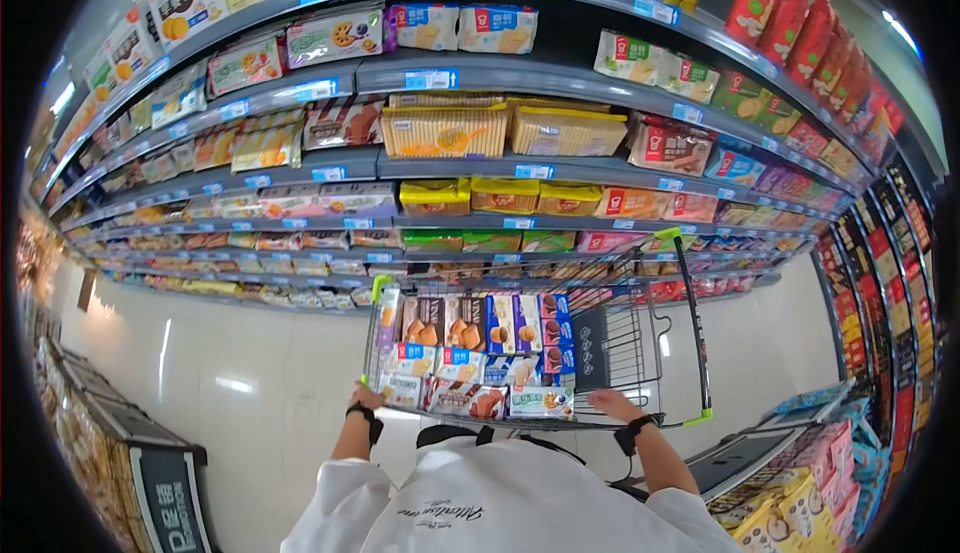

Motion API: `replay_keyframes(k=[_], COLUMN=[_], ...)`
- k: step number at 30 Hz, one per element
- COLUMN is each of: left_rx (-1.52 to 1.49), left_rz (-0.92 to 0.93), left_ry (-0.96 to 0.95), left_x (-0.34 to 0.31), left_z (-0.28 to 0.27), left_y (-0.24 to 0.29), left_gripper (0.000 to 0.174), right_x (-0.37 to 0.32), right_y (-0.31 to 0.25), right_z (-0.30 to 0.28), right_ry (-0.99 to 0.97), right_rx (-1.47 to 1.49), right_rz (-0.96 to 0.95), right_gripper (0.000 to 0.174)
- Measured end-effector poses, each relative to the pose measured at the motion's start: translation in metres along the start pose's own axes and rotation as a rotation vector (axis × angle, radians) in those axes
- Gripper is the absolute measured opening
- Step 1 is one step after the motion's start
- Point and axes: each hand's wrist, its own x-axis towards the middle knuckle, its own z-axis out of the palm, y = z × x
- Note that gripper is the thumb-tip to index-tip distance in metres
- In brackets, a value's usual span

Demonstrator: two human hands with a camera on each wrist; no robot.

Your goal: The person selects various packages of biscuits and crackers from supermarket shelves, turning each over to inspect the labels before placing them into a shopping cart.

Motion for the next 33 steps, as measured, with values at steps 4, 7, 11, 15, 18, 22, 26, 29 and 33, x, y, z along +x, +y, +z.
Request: replay_keyframes(k=[4,7,11,15,18,22,26,29,33], left_rx=[0.099,-0.005,-0.358,-0.693,-0.743,-0.812,-0.937,-1.038,-0.769], left_rz=[0.059,0.292,0.555,0.725,0.743,0.941,0.950,1.169,1.140], left_ry=[0.128,0.357,0.418,0.258,0.195,0.245,0.265,0.051,0.264], left_x=[0.000,-0.019,-0.096,-0.099,-0.058,0.033,0.102,0.133,0.166], left_z=[-0.040,-0.108,-0.232,-0.309,-0.339,-0.362,-0.359,-0.345,-0.330], left_y=[0.046,0.091,0.174,0.235,0.282,0.335,0.375,0.395,0.397], left_gripper=[0.090,0.076,0.060,0.057,0.056,0.057,0.055,0.048,0.049], right_x=[0.032,0.064,0.110,0.170,0.223,0.288,0.357,0.381,0.382], right_y=[-0.046,-0.113,-0.233,-0.335,-0.397,-0.454,-0.463,-0.461,-0.461], right_z=[-0.079,-0.125,-0.154,-0.150,-0.141,-0.134,-0.113,-0.105,-0.112], right_ry=[-0.020,0.076,0.095,0.056,0.223,0.344,0.569,0.751,0.636], right_rx=[0.109,0.040,0.105,0.173,0.168,0.228,0.157,0.057,0.126], right_rz=[-0.050,-0.191,-0.479,-0.531,-0.634,-0.481,-0.438,-0.414,-0.337], right_gripper=[0.026,0.026,0.025,0.044,0.066,0.070,0.077,0.071,0.058])
